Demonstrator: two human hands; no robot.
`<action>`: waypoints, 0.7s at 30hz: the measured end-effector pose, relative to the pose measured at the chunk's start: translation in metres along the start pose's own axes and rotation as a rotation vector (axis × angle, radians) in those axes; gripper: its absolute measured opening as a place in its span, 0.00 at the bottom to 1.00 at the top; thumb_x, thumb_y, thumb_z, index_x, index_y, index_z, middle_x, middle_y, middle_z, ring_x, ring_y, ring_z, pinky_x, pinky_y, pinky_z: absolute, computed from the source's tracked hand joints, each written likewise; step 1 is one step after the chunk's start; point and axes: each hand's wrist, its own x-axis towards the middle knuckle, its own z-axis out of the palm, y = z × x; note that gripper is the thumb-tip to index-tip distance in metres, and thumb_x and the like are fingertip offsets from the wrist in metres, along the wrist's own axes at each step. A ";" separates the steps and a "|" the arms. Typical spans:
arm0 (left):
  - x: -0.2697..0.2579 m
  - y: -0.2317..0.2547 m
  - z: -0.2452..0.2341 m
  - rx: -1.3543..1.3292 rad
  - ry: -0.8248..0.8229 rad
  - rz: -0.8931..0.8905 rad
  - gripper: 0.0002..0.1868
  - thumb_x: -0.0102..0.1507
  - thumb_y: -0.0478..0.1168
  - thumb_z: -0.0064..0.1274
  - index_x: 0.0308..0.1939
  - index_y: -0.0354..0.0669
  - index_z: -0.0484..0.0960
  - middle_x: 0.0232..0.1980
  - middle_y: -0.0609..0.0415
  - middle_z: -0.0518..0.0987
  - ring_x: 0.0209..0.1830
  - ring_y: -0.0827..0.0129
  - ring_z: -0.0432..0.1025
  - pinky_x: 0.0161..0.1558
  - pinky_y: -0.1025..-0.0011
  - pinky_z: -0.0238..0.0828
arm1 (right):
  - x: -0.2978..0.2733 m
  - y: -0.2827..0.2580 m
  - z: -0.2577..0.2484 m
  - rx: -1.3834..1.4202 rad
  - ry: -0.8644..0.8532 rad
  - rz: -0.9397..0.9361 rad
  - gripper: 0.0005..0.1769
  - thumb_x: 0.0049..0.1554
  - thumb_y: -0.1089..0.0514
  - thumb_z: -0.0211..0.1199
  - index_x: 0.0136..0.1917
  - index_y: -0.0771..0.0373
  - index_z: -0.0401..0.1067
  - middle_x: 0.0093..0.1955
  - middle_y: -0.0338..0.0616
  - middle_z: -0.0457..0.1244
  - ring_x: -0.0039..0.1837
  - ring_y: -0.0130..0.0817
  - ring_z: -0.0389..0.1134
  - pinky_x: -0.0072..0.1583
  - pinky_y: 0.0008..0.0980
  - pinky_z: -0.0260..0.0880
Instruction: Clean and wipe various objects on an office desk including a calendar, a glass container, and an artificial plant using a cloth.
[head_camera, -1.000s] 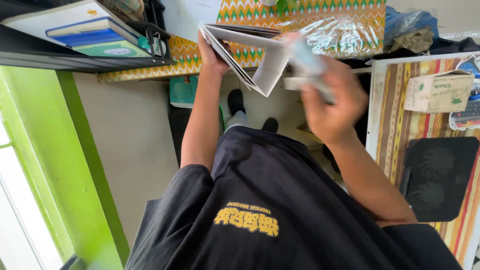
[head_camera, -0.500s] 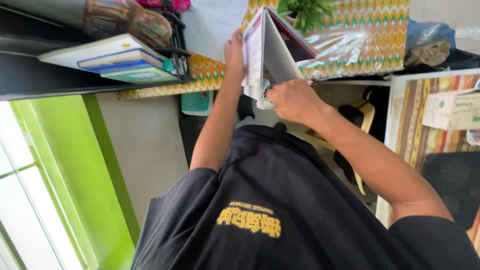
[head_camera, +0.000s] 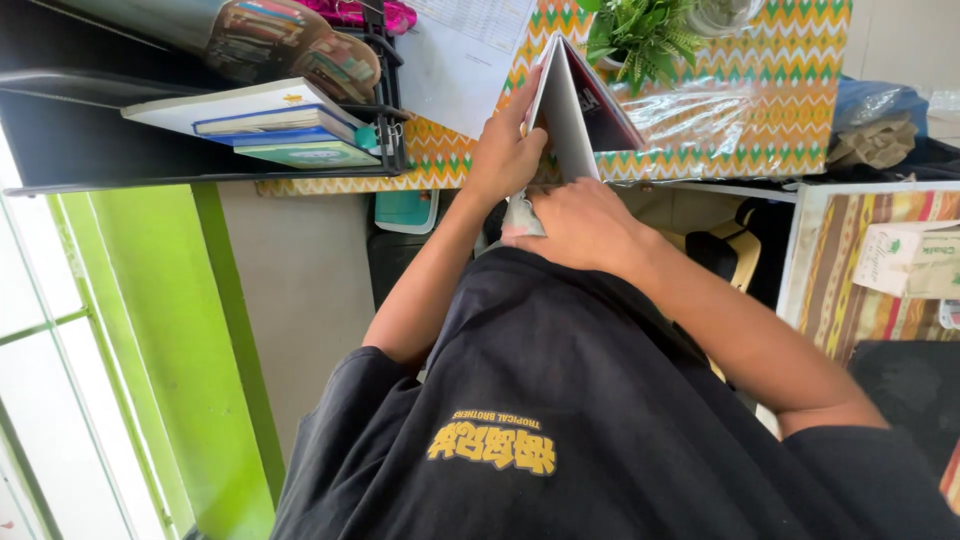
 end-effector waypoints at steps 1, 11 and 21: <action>0.000 0.012 0.001 -0.004 0.000 0.001 0.41 0.60 0.32 0.46 0.80 0.49 0.59 0.64 0.35 0.79 0.63 0.46 0.74 0.64 0.59 0.69 | 0.000 0.001 -0.004 -0.003 -0.002 0.002 0.29 0.57 0.35 0.64 0.44 0.66 0.74 0.37 0.57 0.69 0.43 0.57 0.71 0.49 0.54 0.70; 0.004 0.014 0.001 0.031 0.022 -0.022 0.39 0.59 0.33 0.46 0.77 0.50 0.65 0.57 0.34 0.80 0.57 0.45 0.76 0.61 0.59 0.70 | 0.078 0.038 0.023 0.173 -0.677 -0.003 0.34 0.43 0.30 0.70 0.52 0.57 0.79 0.53 0.52 0.70 0.57 0.47 0.71 0.59 0.44 0.69; 0.006 0.005 0.004 0.021 0.035 0.069 0.38 0.59 0.34 0.49 0.76 0.46 0.64 0.60 0.34 0.80 0.57 0.45 0.76 0.60 0.59 0.71 | 0.041 0.071 -0.044 0.448 -0.430 -0.062 0.18 0.49 0.53 0.62 0.52 0.61 0.74 0.44 0.50 0.71 0.47 0.44 0.73 0.51 0.42 0.72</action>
